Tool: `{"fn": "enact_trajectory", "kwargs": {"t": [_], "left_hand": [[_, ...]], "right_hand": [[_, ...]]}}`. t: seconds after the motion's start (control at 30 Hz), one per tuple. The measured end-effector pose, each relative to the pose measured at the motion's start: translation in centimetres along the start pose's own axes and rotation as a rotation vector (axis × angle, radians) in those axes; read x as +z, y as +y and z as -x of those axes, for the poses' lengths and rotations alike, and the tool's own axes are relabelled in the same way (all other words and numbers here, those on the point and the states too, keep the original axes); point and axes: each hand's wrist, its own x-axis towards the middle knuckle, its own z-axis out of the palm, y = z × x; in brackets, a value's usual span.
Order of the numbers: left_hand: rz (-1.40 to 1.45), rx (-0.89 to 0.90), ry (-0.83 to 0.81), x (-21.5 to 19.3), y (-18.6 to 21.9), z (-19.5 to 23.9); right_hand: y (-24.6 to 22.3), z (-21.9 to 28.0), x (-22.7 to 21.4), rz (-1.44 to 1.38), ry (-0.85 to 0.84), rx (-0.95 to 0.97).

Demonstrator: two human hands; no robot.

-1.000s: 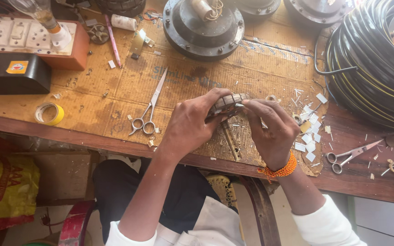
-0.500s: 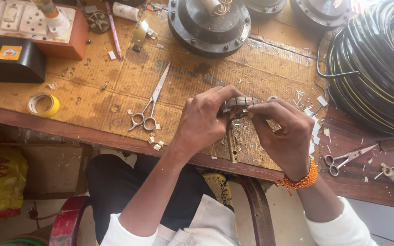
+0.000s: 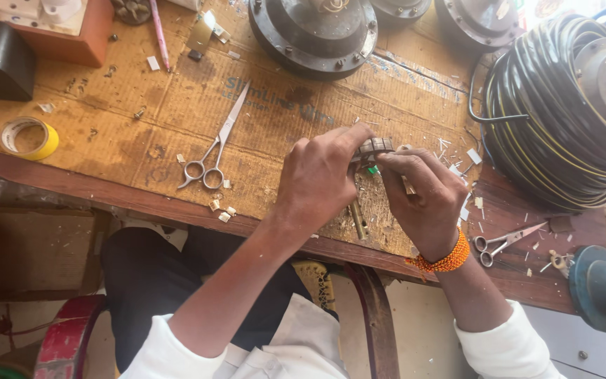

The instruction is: The person inserts small white insulating pieces into slots on a circular stator core and uses a green screwdriver to press them into place. The person repeats this process for multiple slots on the component.

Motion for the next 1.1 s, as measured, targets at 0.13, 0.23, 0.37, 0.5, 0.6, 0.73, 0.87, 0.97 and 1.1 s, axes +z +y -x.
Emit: {"fn": "enact_trajectory", "kwargs": {"t": [0.13, 0.23, 0.37, 0.5, 0.6, 0.73, 0.87, 0.97, 1.1], "left_hand": [[0.023, 0.147, -0.049, -1.8, -0.5, -0.5], [0.174, -0.295, -0.384, -3.5, -0.9, -0.6], [0.253, -0.191, -0.172, -4.0, -0.4, -0.3], [0.112, -0.379, -0.262, -3.8, 0.3, -1.0], [0.134, -0.5, -0.346, -4.0, 1.0, -1.6], [0.092, -0.414, -0.348, -3.8, 1.8, -1.8], [0.01, -0.358, -0.402, -2.9, 1.8, -1.9], [-0.04, -0.329, -0.423, -2.9, 1.8, -1.8], [-0.102, -0.298, -0.387, -3.2, 2.2, -1.6]], "right_hand": [[-0.1, -0.3, -0.3, -0.152, -0.051, 0.14], [-0.4, -0.9, -0.2, -0.246, -0.055, 0.244], [-0.3, -1.5, -0.1, -0.219, -0.101, 0.216], [0.9, -2.3, -0.4, -0.203, -0.167, 0.112], [1.6, -2.5, -0.7, -0.216, -0.199, 0.05], [2.1, -1.7, -1.3, -0.218, -0.205, 0.091], [2.8, -0.5, -1.2, -0.255, -0.137, 0.044], [3.3, -0.1, -0.5, -0.268, -0.092, -0.045], [3.5, -0.4, -0.3, -0.243, -0.098, -0.158]]}}
